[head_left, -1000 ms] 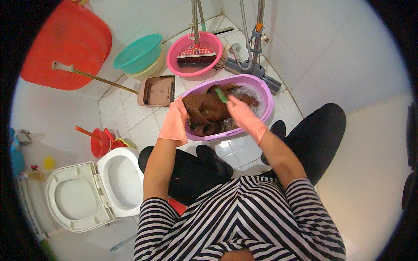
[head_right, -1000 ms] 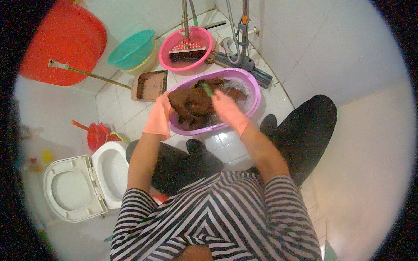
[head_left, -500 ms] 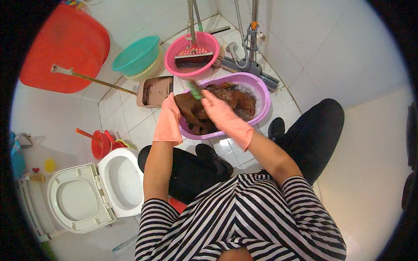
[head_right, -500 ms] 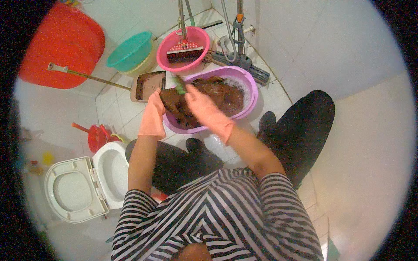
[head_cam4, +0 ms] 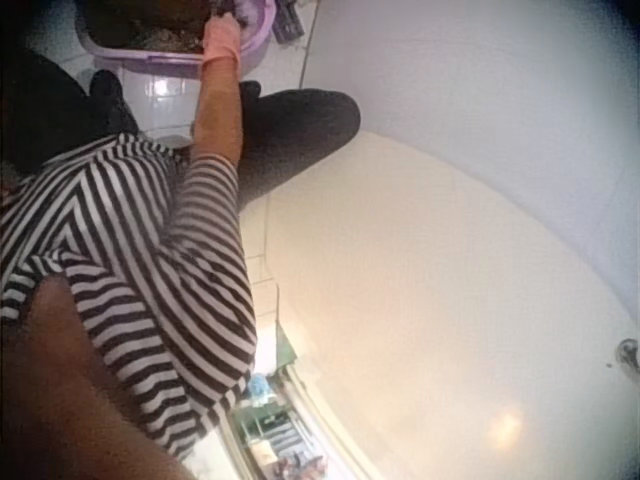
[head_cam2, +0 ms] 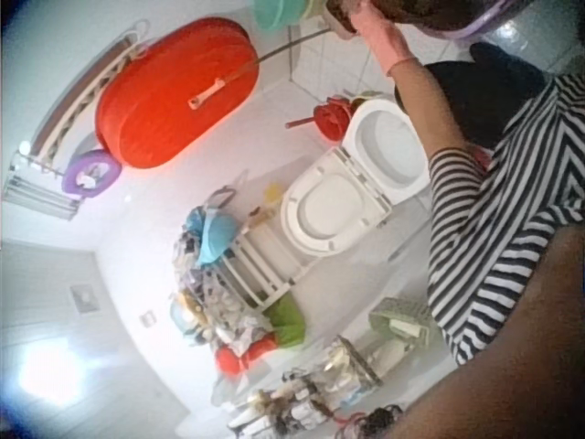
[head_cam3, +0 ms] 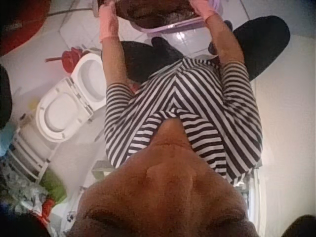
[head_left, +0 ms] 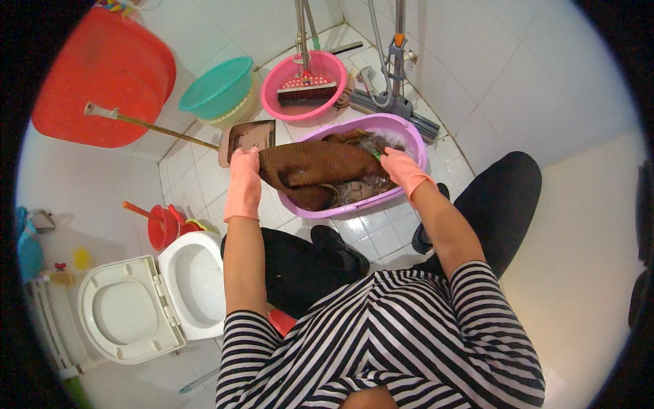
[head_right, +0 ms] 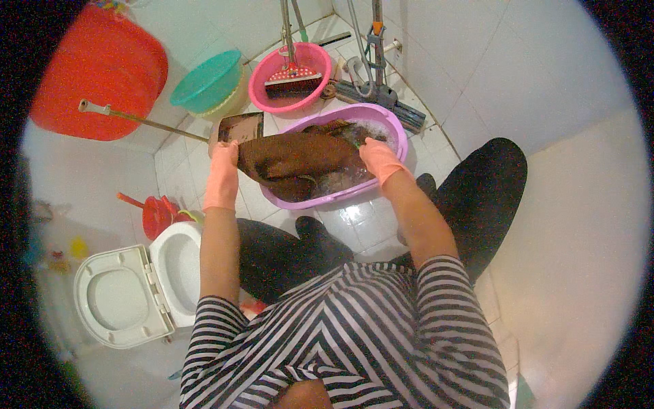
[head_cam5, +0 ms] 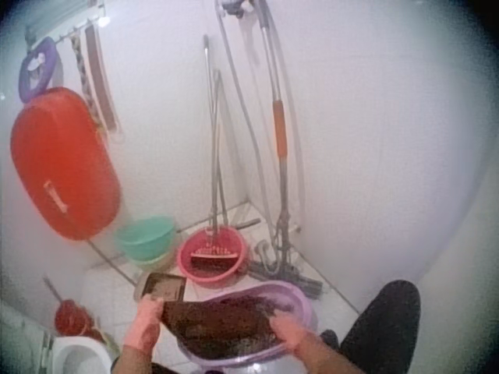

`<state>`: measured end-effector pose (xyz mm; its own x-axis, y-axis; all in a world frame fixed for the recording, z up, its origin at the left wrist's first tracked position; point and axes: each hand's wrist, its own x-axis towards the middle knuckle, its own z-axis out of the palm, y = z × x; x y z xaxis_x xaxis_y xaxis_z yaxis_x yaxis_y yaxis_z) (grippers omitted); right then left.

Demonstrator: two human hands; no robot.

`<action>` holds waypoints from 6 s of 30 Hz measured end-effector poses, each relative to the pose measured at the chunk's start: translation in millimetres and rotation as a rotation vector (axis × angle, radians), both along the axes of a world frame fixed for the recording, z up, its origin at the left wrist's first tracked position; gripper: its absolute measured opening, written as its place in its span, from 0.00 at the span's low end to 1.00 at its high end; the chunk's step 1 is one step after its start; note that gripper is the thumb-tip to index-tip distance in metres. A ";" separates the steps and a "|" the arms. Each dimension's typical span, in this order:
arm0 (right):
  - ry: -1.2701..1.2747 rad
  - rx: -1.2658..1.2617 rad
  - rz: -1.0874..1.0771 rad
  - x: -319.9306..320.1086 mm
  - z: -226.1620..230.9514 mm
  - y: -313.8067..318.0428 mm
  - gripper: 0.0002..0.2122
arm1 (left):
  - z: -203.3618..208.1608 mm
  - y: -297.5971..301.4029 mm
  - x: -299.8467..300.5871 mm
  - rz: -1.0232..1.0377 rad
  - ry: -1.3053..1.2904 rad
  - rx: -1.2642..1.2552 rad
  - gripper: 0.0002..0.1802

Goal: The person washes a brown cloth by hand in a pink basin filled with soapy water. They scrub the cloth with a green brush, rinse it, and wring it out repeatedly.

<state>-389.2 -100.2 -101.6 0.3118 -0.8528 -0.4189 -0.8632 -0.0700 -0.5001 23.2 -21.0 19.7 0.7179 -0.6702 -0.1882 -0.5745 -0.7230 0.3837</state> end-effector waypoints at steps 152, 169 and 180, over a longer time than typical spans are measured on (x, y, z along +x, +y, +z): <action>-0.598 0.191 0.156 89.7 102.4 87.3 0.25 | -64.1 79.1 10.8 0.741 0.886 -0.448 0.30; 0.149 0.036 0.305 34.3 21.7 -15.3 0.20 | -0.4 76.0 -41.0 0.027 0.553 -0.209 0.15; -0.223 -0.186 0.359 10.7 53.6 19.3 0.13 | -9.1 32.0 -62.3 -0.144 0.073 0.415 0.50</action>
